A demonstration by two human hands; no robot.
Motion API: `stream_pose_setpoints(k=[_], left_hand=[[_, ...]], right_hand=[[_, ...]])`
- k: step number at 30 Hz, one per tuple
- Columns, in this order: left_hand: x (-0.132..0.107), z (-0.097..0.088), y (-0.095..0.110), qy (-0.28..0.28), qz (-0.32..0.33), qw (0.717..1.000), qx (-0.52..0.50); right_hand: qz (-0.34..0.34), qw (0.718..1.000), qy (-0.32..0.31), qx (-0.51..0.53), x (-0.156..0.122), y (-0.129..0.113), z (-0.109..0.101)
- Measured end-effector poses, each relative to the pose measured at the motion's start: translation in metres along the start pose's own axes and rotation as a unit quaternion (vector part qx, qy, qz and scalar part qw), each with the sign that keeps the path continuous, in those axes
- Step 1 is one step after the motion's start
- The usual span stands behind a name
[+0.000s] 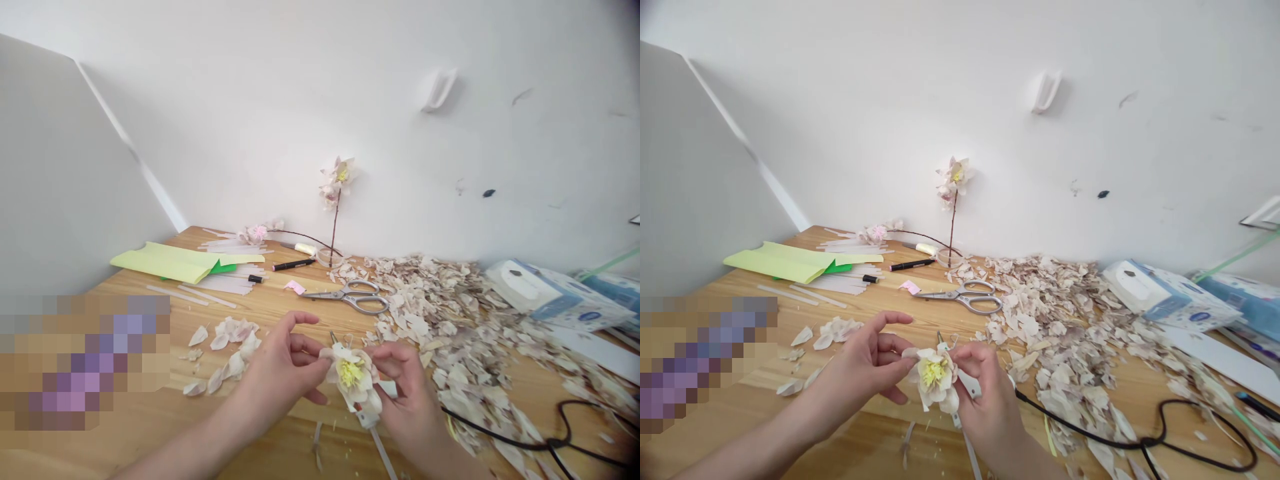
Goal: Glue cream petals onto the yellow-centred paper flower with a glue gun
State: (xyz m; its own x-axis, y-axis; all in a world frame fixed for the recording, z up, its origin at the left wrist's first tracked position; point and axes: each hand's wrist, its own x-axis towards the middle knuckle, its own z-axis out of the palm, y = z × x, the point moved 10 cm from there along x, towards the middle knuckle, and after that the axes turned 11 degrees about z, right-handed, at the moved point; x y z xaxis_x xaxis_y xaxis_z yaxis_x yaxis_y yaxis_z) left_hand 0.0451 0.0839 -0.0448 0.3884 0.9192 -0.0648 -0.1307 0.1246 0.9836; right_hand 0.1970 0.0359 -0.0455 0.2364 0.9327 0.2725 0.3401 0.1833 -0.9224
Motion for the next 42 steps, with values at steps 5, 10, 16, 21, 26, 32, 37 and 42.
stream_pose_setpoints(k=[5,10,16,21,26,32,37,42], left_hand=[[-0.002,0.001,0.0,0.0,-0.009,1.0,-0.007],[-0.004,0.0,0.001,0.011,-0.004,1.0,-0.019],[-0.003,0.005,-0.002,-0.018,-0.023,0.999,-0.024],[-0.003,0.006,-0.003,-0.023,-0.02,0.999,-0.026],[-0.003,0.004,-0.002,-0.02,-0.023,0.999,-0.022],[-0.002,0.005,0.0,-0.024,-0.021,0.999,-0.007],[-0.003,0.006,0.001,-0.031,-0.026,0.999,-0.003],[-0.004,0.006,0.003,-0.046,-0.03,0.998,0.001]], right_hand=[[0.025,0.999,0.022,0.008,0.001,-0.001,-0.001],[0.041,0.999,0.013,0.016,0.0,0.003,0.0],[0.058,0.998,-0.007,0.011,0.001,0.012,0.001],[0.013,1.0,-0.007,-0.02,0.002,-0.004,0.003],[0.023,0.999,0.016,-0.044,0.002,-0.013,0.002],[0.026,0.998,0.013,-0.057,0.002,-0.014,0.002],[0.066,0.995,0.024,-0.066,0.001,-0.009,0.001],[0.07,0.993,0.02,-0.089,0.001,-0.006,0.001]])
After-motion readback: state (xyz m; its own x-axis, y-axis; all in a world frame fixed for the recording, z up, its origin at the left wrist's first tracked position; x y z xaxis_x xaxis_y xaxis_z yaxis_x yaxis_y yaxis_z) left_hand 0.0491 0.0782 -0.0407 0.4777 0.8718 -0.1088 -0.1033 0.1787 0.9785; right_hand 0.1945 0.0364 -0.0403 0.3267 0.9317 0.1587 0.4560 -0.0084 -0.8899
